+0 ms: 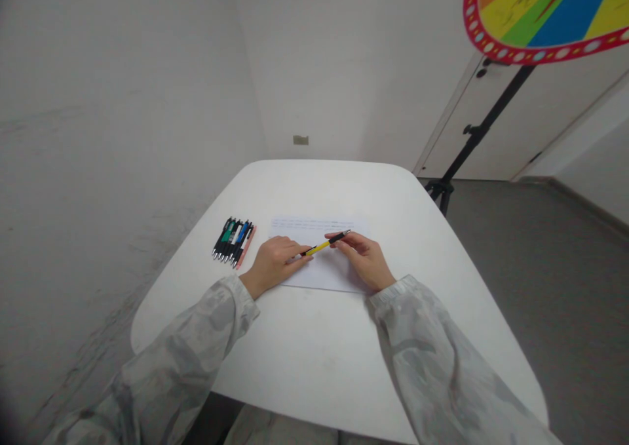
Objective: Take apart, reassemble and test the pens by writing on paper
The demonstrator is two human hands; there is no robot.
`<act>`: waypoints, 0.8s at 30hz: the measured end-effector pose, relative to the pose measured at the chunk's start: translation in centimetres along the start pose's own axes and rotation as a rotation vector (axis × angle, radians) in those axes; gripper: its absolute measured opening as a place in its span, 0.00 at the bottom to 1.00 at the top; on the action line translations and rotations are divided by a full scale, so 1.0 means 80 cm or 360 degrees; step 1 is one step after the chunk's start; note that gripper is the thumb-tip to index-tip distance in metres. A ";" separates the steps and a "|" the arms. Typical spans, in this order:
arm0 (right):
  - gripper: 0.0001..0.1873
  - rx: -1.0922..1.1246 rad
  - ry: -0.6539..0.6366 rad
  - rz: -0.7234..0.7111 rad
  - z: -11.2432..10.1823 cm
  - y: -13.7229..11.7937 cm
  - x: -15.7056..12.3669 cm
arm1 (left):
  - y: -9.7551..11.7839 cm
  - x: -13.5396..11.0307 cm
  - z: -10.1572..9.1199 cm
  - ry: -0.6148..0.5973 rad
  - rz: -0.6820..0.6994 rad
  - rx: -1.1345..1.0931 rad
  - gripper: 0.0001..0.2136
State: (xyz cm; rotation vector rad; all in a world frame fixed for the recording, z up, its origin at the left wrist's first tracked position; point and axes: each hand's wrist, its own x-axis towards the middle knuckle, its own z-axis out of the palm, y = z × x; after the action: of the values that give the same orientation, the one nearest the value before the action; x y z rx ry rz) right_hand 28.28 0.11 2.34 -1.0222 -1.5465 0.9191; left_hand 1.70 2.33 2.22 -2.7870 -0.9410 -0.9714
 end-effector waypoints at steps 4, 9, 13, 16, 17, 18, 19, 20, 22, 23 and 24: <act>0.21 0.0180 0.0030 0.0020 0.007 -0.004 0.000 | 0.001 0.001 -0.003 -0.0035 -0.0027 -0.0090 0.13; 0.21 0.0226 0.0369 0.0065 -0.003 0.005 0.007 | 0.000 -0.001 -0.010 -0.0181 0.0007 -0.0266 0.30; 0.21 -0.0016 0.0615 0.0105 -0.021 0.014 0.010 | -0.003 -0.006 -0.013 -0.0338 0.0016 -0.0268 0.34; 0.19 -0.0363 0.0692 0.0170 -0.034 0.017 0.008 | -0.004 -0.008 -0.013 -0.0370 0.0004 -0.0276 0.35; 0.19 -0.0497 0.0689 0.0179 -0.039 0.017 0.006 | -0.004 -0.008 -0.013 -0.0376 0.0007 -0.0279 0.35; 0.18 -0.0621 0.0672 0.0183 -0.043 0.017 0.005 | -0.003 -0.008 -0.013 -0.0381 0.0010 -0.0280 0.36; 0.18 -0.0732 0.0652 0.0186 -0.047 0.017 0.005 | -0.003 -0.008 -0.014 -0.0386 0.0013 -0.0281 0.36; 0.18 -0.0840 0.0638 0.0194 -0.051 0.017 0.004 | -0.003 -0.008 -0.015 -0.0391 0.0015 -0.0279 0.35; 0.17 -0.1054 0.0632 0.0251 -0.057 0.017 0.004 | -0.003 -0.007 -0.016 -0.0402 0.0017 -0.0270 0.34; 0.16 -0.1158 0.0635 0.0299 -0.060 0.017 0.004 | -0.003 -0.007 -0.017 -0.0407 0.0015 -0.0263 0.34; 0.16 -0.1249 0.0637 0.0352 -0.062 0.017 0.004 | -0.003 -0.007 -0.018 -0.0411 0.0011 -0.0256 0.33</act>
State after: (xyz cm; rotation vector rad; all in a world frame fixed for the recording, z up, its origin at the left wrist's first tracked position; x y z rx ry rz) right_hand 33.32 1.17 2.15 -1.8316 -1.4751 0.1840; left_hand 0.45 1.93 3.02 -3.1060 -0.9157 -0.7278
